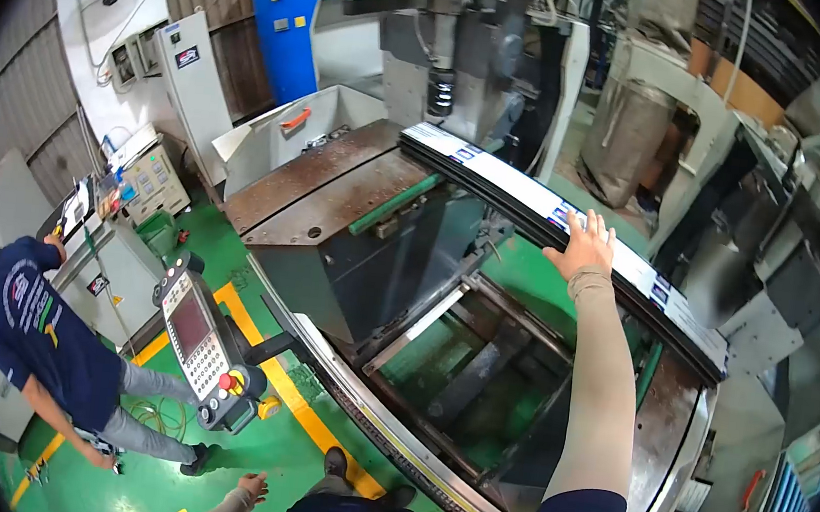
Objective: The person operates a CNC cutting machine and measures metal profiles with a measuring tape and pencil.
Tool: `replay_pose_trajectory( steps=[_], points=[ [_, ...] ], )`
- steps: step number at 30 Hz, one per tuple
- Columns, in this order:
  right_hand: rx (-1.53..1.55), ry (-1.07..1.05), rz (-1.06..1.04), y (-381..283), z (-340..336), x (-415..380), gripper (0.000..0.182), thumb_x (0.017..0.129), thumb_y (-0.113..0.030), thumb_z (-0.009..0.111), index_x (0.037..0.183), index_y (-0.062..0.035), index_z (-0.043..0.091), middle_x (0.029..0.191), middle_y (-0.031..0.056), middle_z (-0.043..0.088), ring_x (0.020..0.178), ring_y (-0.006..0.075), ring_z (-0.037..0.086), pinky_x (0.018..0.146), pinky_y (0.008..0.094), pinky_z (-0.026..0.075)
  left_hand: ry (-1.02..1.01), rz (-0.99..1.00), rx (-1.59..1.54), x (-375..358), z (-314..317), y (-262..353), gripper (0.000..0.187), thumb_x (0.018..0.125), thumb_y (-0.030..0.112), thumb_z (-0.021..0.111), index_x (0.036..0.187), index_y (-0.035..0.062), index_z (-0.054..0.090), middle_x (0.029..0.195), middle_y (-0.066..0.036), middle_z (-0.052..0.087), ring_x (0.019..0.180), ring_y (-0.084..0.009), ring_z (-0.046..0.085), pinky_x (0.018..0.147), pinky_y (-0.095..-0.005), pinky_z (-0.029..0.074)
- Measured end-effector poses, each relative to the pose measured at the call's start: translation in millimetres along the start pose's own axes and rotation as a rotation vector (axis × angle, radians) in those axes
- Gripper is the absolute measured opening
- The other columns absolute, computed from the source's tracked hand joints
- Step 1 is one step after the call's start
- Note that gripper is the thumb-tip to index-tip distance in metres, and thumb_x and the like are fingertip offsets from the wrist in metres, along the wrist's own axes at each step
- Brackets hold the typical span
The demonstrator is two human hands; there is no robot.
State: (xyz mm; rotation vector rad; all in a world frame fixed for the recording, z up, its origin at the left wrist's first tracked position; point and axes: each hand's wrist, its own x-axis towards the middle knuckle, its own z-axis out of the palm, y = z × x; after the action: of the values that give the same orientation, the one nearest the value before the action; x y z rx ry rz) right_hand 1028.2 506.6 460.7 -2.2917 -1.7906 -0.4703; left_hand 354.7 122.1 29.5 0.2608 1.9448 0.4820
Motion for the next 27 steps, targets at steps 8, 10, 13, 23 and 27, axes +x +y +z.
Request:
replay_pose_trajectory(
  steps=[8, 10, 13, 23, 27],
  points=[
    [-0.134, -0.066, 0.089, -61.7, 28.0, 34.6, 0.094, 0.07, -0.025, 0.083, 0.148, -0.0263, 0.031, 0.148, 0.0173, 0.039, 0.137, 0.0365, 0.037, 0.106, 0.0587, 0.034, 0.126, -0.099, -0.428, 37.6, -71.1, 14.2, 0.058, 0.094, 0.053, 0.052, 0.135, 0.0137, 0.043, 0.111, -0.011, 0.06, 0.09, -0.0289, 0.06, 0.083, -0.0537, 0.047],
    [-0.226, -0.028, 0.1, -67.6, 39.6, 36.9, 0.093, 0.07, -0.025, 0.083, 0.147, -0.0277, 0.032, 0.147, 0.0157, 0.04, 0.137, 0.0362, 0.038, 0.106, 0.058, 0.034, 0.126, -0.056, -0.586, 62.1, -104.6, 39.1, 0.063, 0.094, 0.06, 0.047, 0.136, 0.0127, 0.041, 0.112, -0.011, 0.06, 0.091, -0.0291, 0.059, 0.086, -0.0549, 0.044],
    [-0.225, 0.001, 0.111, -86.6, 38.5, 37.2, 0.092, 0.069, -0.021, 0.082, 0.146, -0.0293, 0.033, 0.148, 0.0132, 0.04, 0.136, 0.0337, 0.039, 0.107, 0.0575, 0.034, 0.075, 0.078, -0.721, 126.7, -160.3, 91.5, 0.086, 0.085, 0.076, 0.043, 0.143, 0.0122, 0.036, 0.134, -0.012, 0.051, 0.115, -0.0324, 0.052, 0.094, -0.0546, 0.038],
    [-0.214, -0.034, 0.328, -122.1, 34.9, 49.5, 0.094, 0.067, -0.013, 0.084, 0.145, -0.0318, 0.036, 0.151, 0.0044, 0.037, 0.139, 0.0257, 0.036, 0.108, 0.0582, 0.032, 0.075, 0.449, -0.668, 163.0, -258.8, 368.7, 0.104, 0.082, 0.08, 0.043, 0.153, 0.0097, 0.014, 0.157, -0.013, 0.022, 0.141, -0.0313, 0.028, 0.104, -0.045, 0.03],
    [-0.293, 0.101, 0.289, -112.3, 42.0, 47.5, 0.064, 0.087, -0.029, 0.063, 0.145, -0.0209, 0.038, 0.151, 0.0086, 0.035, 0.141, 0.0297, 0.031, 0.11, 0.0497, 0.034, -0.03, 0.673, -0.571, 234.5, -265.0, 417.2, 0.086, 0.085, 0.073, 0.041, 0.146, 0.0128, 0.038, 0.148, -0.01, 0.042, 0.135, -0.0283, 0.039, 0.11, -0.0469, 0.03]
  ],
)
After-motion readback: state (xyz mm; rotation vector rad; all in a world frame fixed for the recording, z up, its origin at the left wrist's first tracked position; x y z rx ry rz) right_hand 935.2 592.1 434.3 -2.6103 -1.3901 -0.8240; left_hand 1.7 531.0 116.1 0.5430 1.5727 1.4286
